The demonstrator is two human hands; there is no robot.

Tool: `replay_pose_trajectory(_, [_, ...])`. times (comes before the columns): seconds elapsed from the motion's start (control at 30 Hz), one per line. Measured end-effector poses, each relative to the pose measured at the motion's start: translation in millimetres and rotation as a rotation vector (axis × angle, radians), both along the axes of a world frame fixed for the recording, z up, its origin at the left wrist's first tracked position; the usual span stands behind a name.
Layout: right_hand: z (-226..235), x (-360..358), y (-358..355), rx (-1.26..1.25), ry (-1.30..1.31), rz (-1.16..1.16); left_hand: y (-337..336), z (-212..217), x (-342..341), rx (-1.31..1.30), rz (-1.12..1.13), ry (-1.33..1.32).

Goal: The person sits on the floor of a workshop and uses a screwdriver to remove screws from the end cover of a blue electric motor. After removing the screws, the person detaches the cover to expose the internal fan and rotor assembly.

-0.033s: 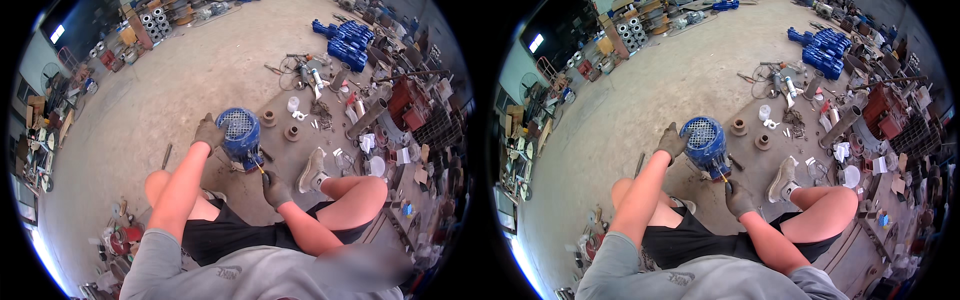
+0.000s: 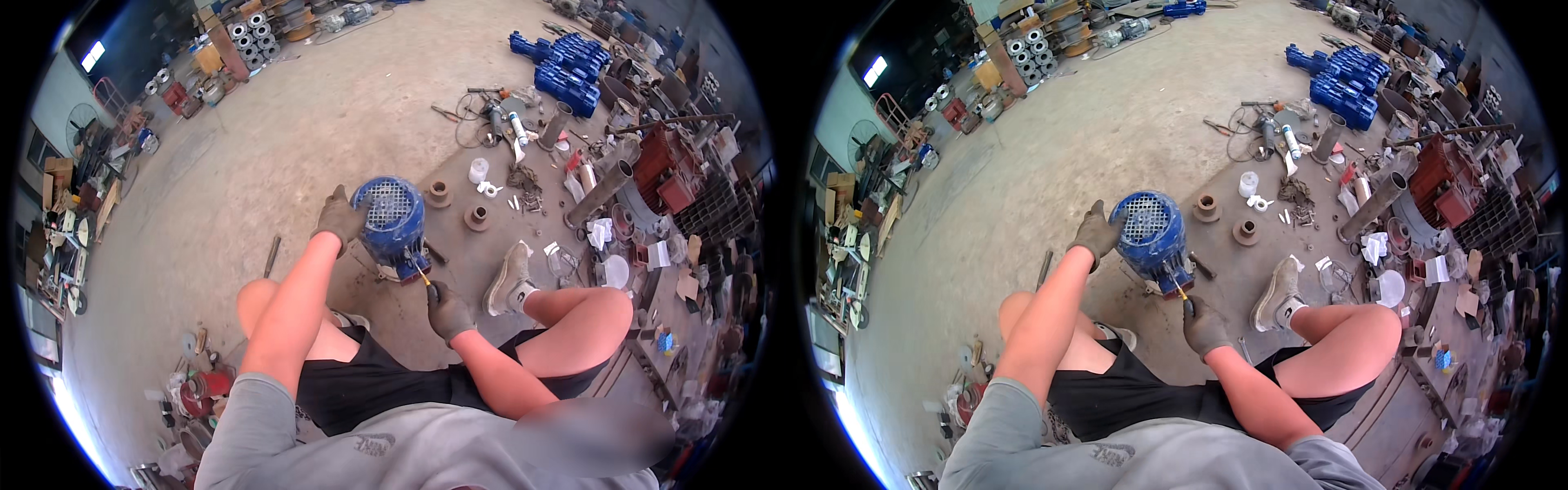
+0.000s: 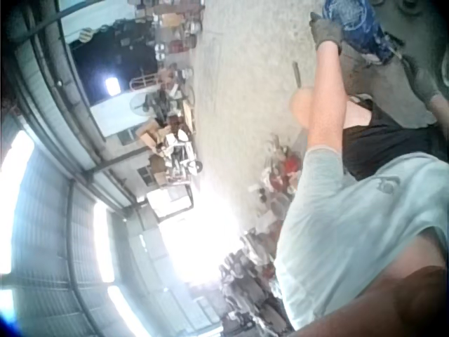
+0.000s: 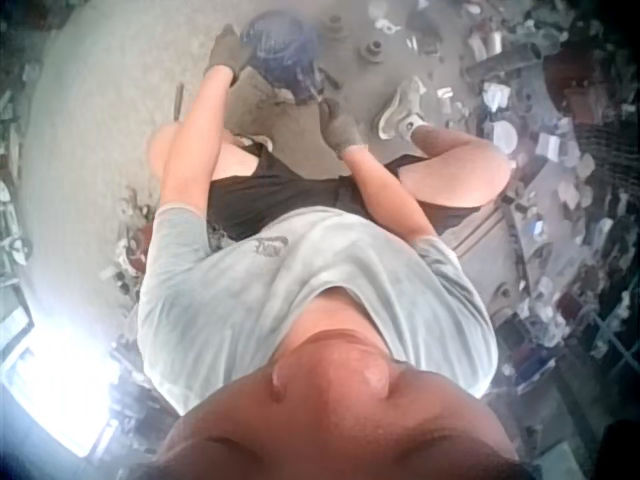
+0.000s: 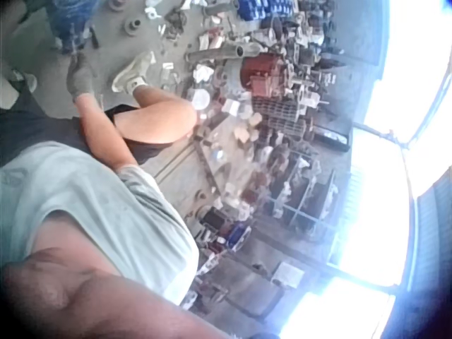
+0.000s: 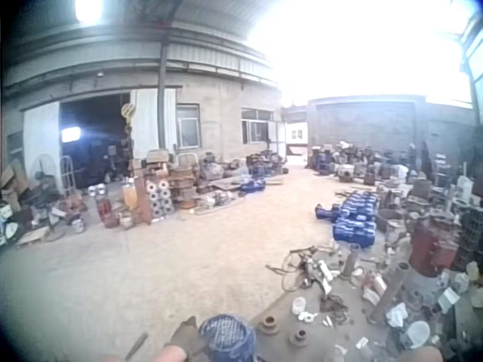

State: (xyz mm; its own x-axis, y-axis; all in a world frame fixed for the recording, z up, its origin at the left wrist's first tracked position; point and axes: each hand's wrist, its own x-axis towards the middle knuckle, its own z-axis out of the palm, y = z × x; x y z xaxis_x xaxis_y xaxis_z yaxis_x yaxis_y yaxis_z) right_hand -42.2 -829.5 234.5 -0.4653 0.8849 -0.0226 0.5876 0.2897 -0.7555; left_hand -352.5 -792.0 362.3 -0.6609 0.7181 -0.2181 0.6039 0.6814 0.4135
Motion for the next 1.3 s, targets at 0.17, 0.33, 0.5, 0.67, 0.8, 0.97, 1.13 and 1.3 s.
replay_pose_trajectory(0.17, [1.5, -5.5, -2.2, -0.285, 0.1, -0.078, 17.2, -36.9, 0.2, 0.043, 0.125, -0.381])
replay_pose_trajectory(0.33, [-1.8, -2.3, 5.5, -0.649, 0.242, -0.032, 16.5, -42.0, -5.8, 0.034, 0.091, -0.391])
replay_pose_trajectory(0.5, [1.3, 7.9, 15.8, -0.178, 0.042, 0.147, 12.8, -38.8, 3.7, 0.136, 0.095, -0.366])
replay_pose_trajectory(0.67, [14.4, -9.3, 13.5, -0.124, -0.082, 0.027, 13.4, -64.1, -10.1, 0.141, 0.092, -0.298])
replay_pose_trajectory(0.8, [7.2, -10.6, 19.6, -0.283, -0.018, 0.028, 18.6, -55.1, -4.7, 0.083, 0.085, -0.257])
replay_pose_trajectory(0.97, [9.9, -8.5, 20.0, -0.451, 0.128, 0.012, 14.0, -49.9, -7.9, 0.068, 0.045, -0.298])
replay_pose_trajectory(1.13, [21.3, -12.0, 28.8, -0.489, 0.013, 0.053, 14.2, -51.5, -13.1, 0.093, 0.053, -0.312])
replay_pose_trajectory(1.3, [33.2, 3.1, 38.5, -0.389, 0.005, -0.033, 32.6, -47.9, -41.0, 0.025, 0.0, -0.394])
